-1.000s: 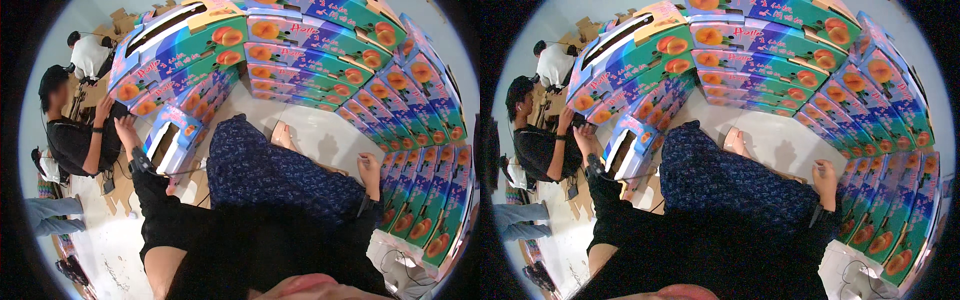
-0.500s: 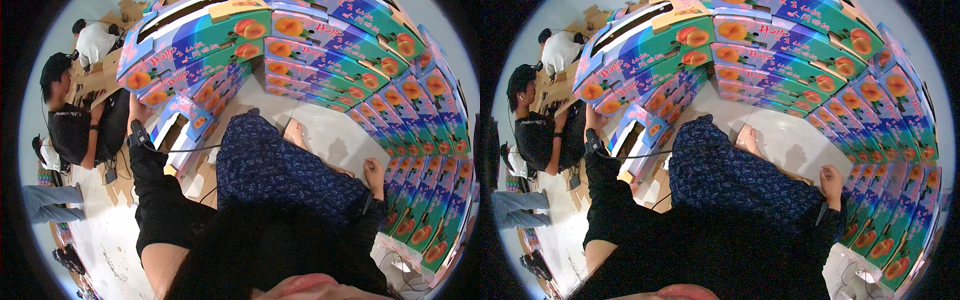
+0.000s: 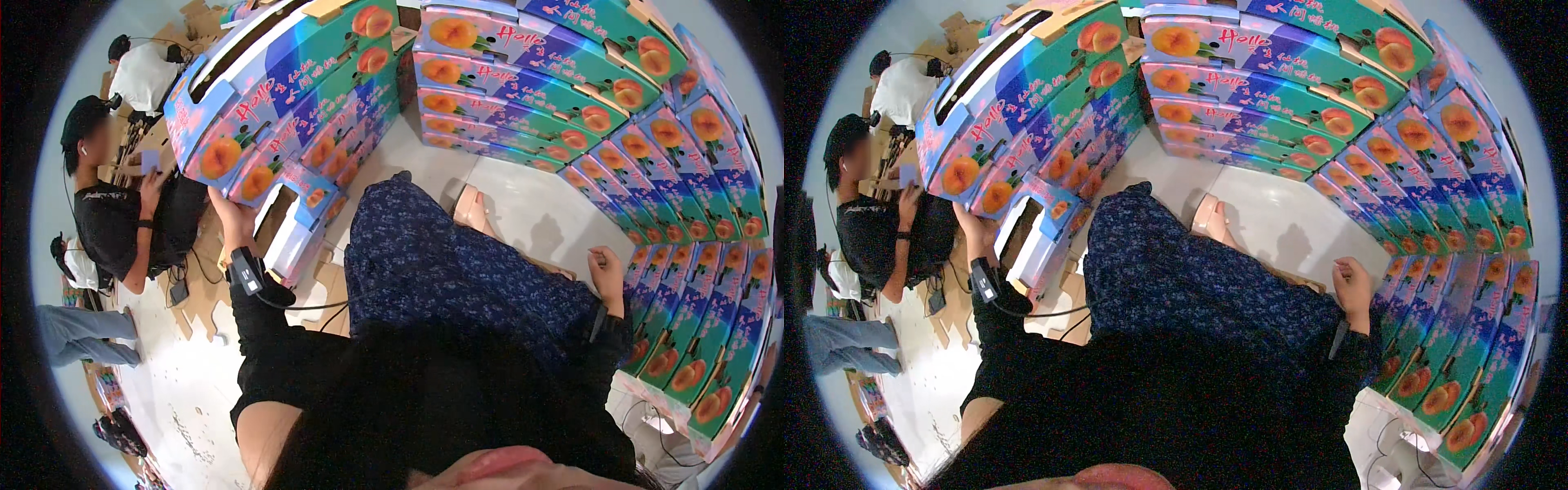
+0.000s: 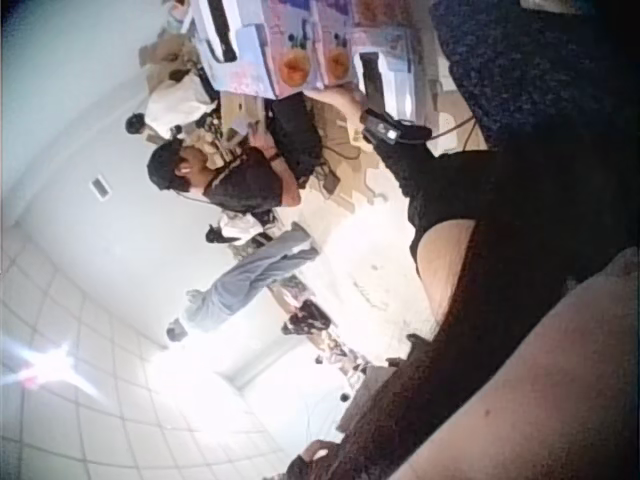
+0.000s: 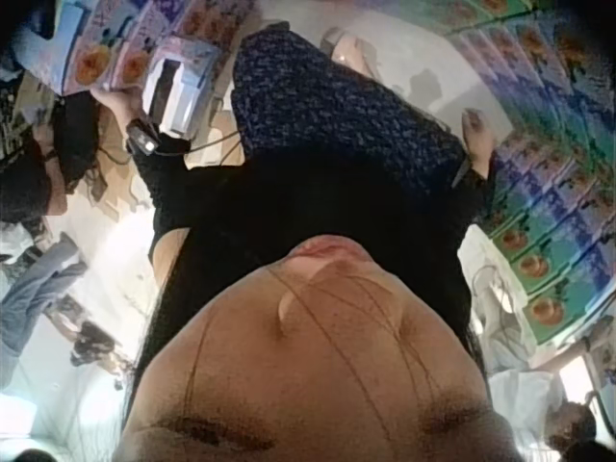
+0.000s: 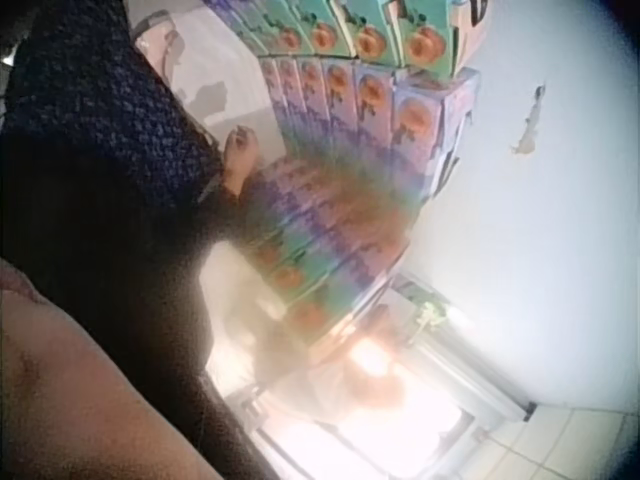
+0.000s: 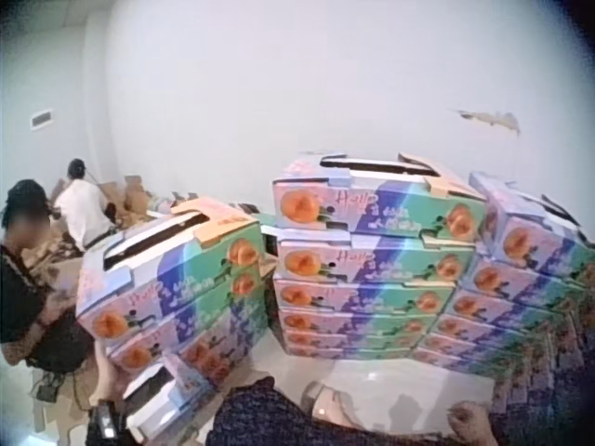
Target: The person is stacking and organizing cardboard fruit boxes to create a display or storage structure.
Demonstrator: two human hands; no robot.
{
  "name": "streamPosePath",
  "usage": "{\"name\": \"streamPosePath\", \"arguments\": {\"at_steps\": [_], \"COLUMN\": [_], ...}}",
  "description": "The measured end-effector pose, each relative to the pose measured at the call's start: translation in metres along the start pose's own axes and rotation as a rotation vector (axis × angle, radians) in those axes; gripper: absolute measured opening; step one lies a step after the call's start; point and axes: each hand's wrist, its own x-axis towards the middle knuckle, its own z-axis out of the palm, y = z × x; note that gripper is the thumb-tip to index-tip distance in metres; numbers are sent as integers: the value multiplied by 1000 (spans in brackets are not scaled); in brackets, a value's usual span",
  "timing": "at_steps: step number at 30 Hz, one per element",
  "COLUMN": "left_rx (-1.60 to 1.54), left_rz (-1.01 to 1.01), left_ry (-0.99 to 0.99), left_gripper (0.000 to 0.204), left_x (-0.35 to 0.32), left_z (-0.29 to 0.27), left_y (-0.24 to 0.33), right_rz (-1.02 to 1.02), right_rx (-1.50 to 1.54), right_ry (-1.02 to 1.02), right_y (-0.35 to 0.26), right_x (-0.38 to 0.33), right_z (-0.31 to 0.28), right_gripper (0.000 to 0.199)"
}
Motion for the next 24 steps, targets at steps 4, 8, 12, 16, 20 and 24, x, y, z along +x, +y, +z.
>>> {"name": "streamPosePath", "arguments": {"at_steps": [4,8,12,16,20,24], "left_rx": [124,160,292,242,254,165], "left_rz": [65,26,-48,28,155,205], "left_ry": [5,26,-30,60,14,-65], "left_gripper": [66,68,70,69,63,57], "left_x": [0,14,19,18,22,33], "left_z": [5,12,25,47,60,65], "left_y": [-3,0,-3,-26,-37,-41], "right_rz": [-4,-60,-5,-18,-39,-41], "right_rx": [-40,65,88,68,33,13], "right_ry": [-3,-14,-35,-30,-21,-15], "right_y": [-1,-3,-7,-8,-6,-3], "right_x": [3,1,0,1,3,4], "right_z": [2,3,3,4,5,5], "right_gripper": [14,15,14,15,15,15]}}
